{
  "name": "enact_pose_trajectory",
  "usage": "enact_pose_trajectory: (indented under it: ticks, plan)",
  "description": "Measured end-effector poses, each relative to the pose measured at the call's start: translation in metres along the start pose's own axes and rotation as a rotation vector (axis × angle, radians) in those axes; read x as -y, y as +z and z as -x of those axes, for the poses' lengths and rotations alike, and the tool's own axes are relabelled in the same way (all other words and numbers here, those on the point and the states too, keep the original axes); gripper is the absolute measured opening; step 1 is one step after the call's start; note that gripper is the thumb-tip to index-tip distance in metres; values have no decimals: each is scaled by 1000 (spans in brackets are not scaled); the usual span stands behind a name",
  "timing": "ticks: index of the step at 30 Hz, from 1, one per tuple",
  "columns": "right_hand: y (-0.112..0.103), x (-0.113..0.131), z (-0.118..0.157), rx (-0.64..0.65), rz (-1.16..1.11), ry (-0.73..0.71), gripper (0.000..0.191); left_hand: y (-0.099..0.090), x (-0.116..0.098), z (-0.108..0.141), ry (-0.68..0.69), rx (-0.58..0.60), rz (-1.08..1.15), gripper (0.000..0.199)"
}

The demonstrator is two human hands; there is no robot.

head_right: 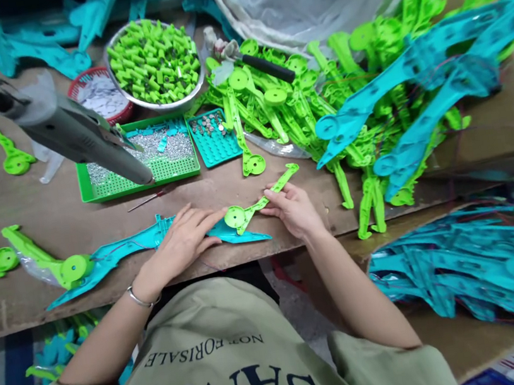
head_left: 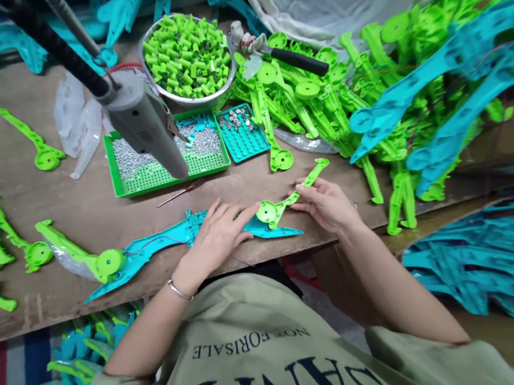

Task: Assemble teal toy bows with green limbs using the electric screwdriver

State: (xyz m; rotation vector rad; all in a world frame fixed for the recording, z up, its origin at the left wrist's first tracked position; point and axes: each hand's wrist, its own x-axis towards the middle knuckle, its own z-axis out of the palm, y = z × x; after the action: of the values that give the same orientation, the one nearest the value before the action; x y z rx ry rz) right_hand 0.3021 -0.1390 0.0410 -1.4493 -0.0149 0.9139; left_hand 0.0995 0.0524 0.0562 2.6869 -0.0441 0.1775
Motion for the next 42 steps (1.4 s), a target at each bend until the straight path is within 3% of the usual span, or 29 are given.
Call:
enact_pose_trajectory:
  ticks: [6, 10, 13, 16, 18, 23, 27, 36, 39, 40, 42]
  plan:
    - [1, 16, -9, 62, 74, 99, 47, 5, 6, 2, 43, 6, -14, 46]
    - [0, 22, -9, 8, 194, 122, 47, 6, 8, 2, 53, 6, -18, 51]
    - [-3, 21, -5, -88, 405, 109, 54, 5, 8, 2, 71, 15, -18, 43]
    - [-3, 17, 8, -253, 648, -78, 62, 4, 7, 1, 83, 14, -40, 34]
    - [3, 13, 22, -285, 763, -259, 61, 4, 6, 1, 78, 15, -55, 33]
    - [25, 2, 50, 46, 959, -522, 37, 6, 6, 3, 62, 6, -2, 47]
    - [29, -3, 53, 148, 964, -606, 7, 5, 7, 6, 63, 13, 42, 48]
    - [41, -3, 70, 208, 1031, -530, 21, 0, 6, 13, -9, 29, 78, 63]
    - [39, 7, 90, 141, 1085, -577, 21, -5, 9, 16, -26, -22, 101, 61]
    - [37, 8, 98, 159, 1092, -551, 22, -9, 10, 19, -28, -56, 119, 59]
    - [29, 2, 114, 334, 1105, -413, 27, -19, 12, 27, -55, -160, 169, 53]
